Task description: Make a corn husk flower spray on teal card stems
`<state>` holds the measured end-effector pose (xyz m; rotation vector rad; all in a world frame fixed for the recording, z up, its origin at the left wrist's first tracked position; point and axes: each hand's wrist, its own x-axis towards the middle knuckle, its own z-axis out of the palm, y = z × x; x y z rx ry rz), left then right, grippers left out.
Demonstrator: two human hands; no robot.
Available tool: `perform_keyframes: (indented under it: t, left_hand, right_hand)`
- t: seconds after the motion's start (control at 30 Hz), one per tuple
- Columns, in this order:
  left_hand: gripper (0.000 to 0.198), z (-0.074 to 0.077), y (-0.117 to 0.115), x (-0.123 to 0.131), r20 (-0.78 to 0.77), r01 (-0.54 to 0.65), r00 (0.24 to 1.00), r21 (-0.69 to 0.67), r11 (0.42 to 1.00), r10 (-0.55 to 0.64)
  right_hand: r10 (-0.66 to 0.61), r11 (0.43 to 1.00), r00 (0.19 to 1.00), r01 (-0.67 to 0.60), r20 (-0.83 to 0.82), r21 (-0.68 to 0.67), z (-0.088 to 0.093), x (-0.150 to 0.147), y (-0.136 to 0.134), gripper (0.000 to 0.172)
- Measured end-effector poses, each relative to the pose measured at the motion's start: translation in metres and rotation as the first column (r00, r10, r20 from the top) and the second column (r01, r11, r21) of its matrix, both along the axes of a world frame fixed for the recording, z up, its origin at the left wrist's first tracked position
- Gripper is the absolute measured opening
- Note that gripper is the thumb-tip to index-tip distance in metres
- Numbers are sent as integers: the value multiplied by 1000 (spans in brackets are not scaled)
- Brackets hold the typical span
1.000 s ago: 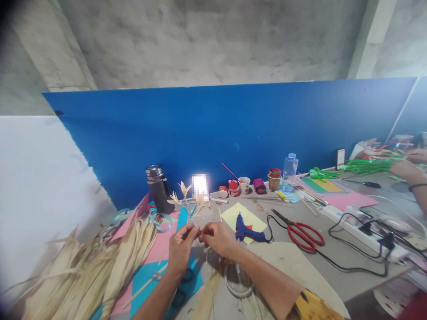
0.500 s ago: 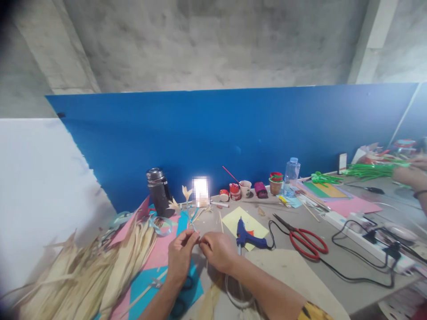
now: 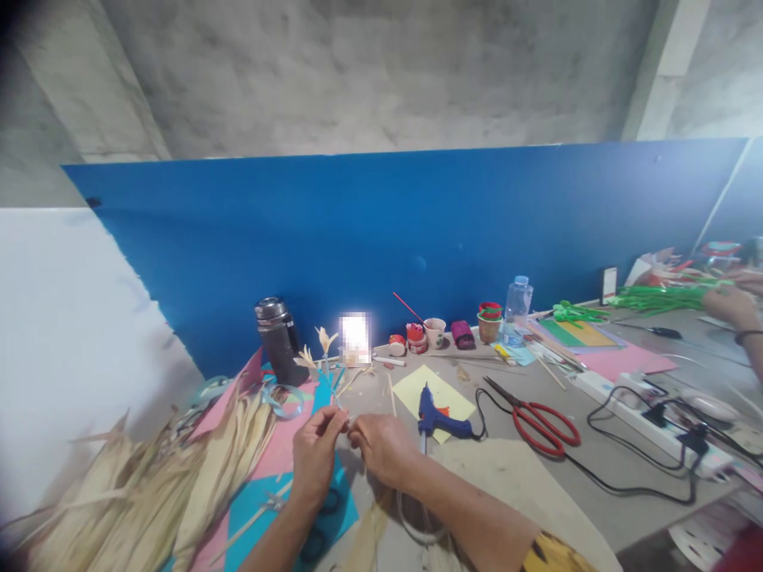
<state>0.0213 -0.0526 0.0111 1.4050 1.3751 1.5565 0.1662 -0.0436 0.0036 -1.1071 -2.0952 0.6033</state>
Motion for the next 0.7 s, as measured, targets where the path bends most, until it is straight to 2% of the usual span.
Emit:
perform_keyframes:
  t: [0.07, 0.13, 0.27, 0.37, 0.53, 0.7]
  left_hand:
    - [28, 2, 0, -1, 22, -21, 1000, 3, 1000, 21]
    - [28, 3, 1, -2, 49, -37, 998, 7, 999, 37]
    - [28, 5, 3, -6, 71, -70, 995, 36, 997, 68]
    - [28, 5, 4, -7, 91, -77, 993, 26, 997, 74]
    - [28, 2, 2, -1, 47, -12, 999, 4, 1000, 11]
    - [39, -5, 1, 5, 110, 85, 991, -60, 995, -78]
  right_hand:
    - [29, 982, 983, -62, -179, -177, 1, -1, 1, 28]
    - [40, 943, 938, -149, -346, -297, 1, -2, 2, 31]
    - [7, 899, 840, -243, -542, -364, -2, -2, 6, 40]
    - [-44, 897, 830, -212, -556, -388, -5, -1, 9, 33]
    - [-67, 899, 846, -179, -529, -401, -3, -2, 7, 15]
    - [-138, 911, 836, -104, -532, -400, 5, 1, 8, 16]
